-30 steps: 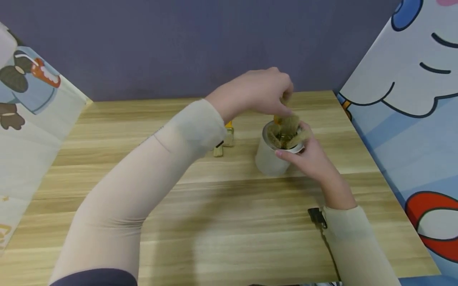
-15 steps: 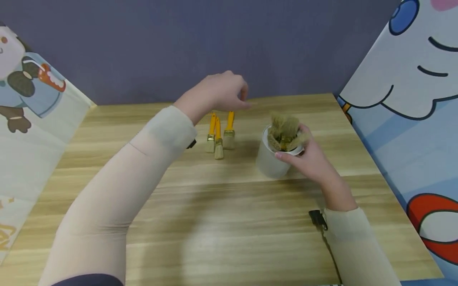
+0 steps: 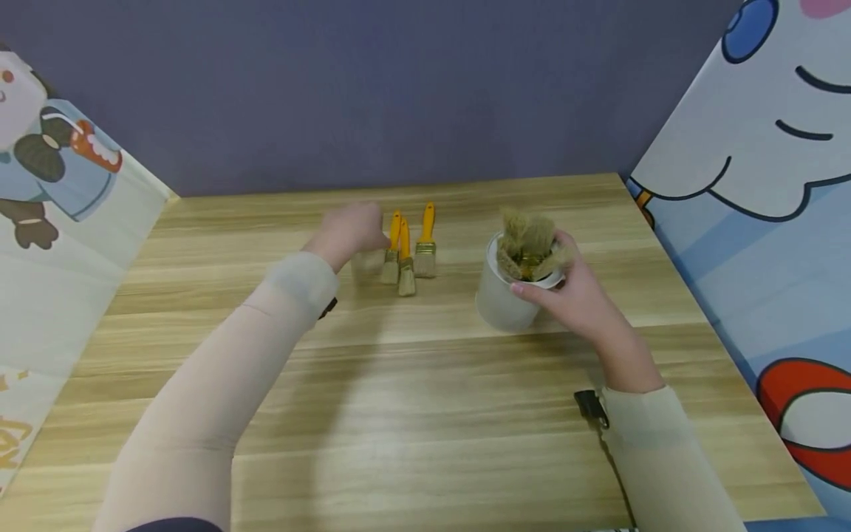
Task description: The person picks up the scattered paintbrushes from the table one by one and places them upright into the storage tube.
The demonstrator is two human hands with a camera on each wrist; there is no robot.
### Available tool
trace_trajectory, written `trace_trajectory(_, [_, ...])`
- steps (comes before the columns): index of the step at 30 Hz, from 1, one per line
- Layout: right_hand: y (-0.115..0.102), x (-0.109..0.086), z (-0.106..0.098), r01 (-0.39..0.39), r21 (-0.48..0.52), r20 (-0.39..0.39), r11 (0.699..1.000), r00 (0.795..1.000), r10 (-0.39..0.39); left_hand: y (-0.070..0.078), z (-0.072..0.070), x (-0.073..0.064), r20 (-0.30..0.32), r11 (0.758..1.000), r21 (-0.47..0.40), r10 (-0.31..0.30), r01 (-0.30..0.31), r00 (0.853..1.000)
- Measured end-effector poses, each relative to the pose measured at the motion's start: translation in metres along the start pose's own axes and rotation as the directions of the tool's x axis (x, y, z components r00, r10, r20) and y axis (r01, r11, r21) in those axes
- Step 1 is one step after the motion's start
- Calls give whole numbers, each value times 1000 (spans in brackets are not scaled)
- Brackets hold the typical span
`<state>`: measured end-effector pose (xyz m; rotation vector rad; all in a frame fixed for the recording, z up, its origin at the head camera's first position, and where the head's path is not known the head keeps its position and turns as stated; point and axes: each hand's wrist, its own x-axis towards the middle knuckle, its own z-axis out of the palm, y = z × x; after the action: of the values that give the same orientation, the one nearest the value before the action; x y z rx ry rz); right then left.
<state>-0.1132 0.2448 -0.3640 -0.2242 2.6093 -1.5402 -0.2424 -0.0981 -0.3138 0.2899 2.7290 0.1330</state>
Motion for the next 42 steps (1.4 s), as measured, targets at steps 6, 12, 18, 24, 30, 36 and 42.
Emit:
trace_trajectory(6, [1,1,-1,30,-3,-12,1000,999,-30,1,25,3,31,998,-43,-43,44,999])
trace_trajectory(12, [5,0,0,40,-1,-6,999,999,-40,7,32,2,72,999,-23,-45,47,996])
trace_trajectory(18, [2,1,0,50,-2,-6,999,999,-50,5,37,1,44,999,-7,-46,47,998])
trace_trajectory(24, [3,-2,-1,42,-28,-1,999,999,-42,2,36,-2,89,995,8,-97,96,991])
trace_trajectory(30, [4,0,-2,49,-8,0,999,999,-49,-6,38,-2,54,994,-7,-108,109,993])
trace_trajectory(36, [5,-2,-1,14,-43,10,999,1000,-13,-17,40,-4,66,991,-78,-107,112,992])
trace_trajectory(42, [5,-2,-1,45,-22,2,999,999,-45,-25,27,-3,-12,981,-154,-121,117,993])
